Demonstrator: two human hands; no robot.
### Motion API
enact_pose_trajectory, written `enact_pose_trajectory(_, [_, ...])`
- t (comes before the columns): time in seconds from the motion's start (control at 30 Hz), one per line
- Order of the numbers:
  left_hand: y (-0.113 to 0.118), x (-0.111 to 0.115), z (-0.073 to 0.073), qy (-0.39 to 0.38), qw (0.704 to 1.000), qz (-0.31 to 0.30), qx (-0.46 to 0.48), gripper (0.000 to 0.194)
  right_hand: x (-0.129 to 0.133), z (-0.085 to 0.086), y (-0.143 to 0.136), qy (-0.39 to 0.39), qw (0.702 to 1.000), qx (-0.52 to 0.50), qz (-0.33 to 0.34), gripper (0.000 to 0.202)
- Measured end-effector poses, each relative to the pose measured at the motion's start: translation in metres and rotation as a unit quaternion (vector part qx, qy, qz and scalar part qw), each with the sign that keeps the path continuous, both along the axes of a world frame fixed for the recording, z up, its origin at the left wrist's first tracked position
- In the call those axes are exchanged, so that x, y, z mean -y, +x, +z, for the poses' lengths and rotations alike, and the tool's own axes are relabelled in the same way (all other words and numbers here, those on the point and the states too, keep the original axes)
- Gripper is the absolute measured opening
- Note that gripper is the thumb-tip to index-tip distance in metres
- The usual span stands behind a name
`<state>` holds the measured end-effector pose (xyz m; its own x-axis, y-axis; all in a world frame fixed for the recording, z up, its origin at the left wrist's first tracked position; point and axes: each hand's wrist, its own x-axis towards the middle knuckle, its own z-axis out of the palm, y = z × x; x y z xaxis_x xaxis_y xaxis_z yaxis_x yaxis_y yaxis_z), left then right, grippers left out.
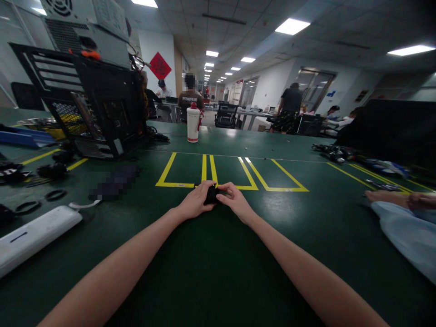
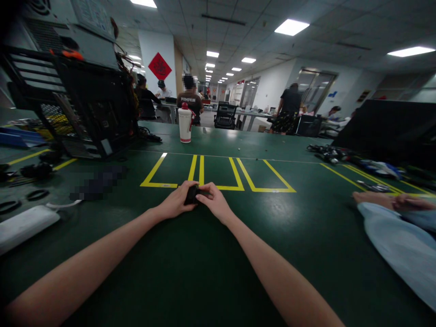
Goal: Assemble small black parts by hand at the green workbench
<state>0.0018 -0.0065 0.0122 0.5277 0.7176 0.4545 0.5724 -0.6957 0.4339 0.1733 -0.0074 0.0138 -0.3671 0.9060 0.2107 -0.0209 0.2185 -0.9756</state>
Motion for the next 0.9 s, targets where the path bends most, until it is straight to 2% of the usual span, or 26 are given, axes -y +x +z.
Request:
enact_pose_trajectory(0.2, [0.001,0.000,-0.001,0.001,1.000,0.006,-0.005,0.060,-0.004,-0.006,0.004,-0.020,1.000,0.019,0.013,0.037])
enact_pose_trajectory(0.37, [-0.003,-0.002,0.000,-0.008,1.000,0.016,-0.007,0.061,-0.011,-0.013,0.008,0.013,0.996,0.080,-0.028,0.049])
enact_pose_trajectory(0.47, [-0.008,-0.004,0.000,-0.022,0.999,0.042,-0.010,0.059,-0.012,-0.009,0.014,0.031,0.991,0.125,-0.035,0.057])
enact_pose_trajectory(0.63, [-0.021,-0.014,-0.001,-0.066,0.994,0.088,-0.011,0.062,-0.008,0.001,0.029,0.030,0.976,0.216,0.008,0.067])
enact_pose_trajectory(0.8, [-0.032,-0.023,0.001,-0.159,0.980,0.115,-0.014,0.057,-0.006,0.004,0.037,0.054,0.969,0.242,0.016,0.058])
enact_pose_trajectory(0.9, [-0.033,-0.021,0.003,-0.177,0.977,0.122,-0.008,0.057,0.001,0.006,0.037,0.050,0.968,0.245,-0.005,0.055])
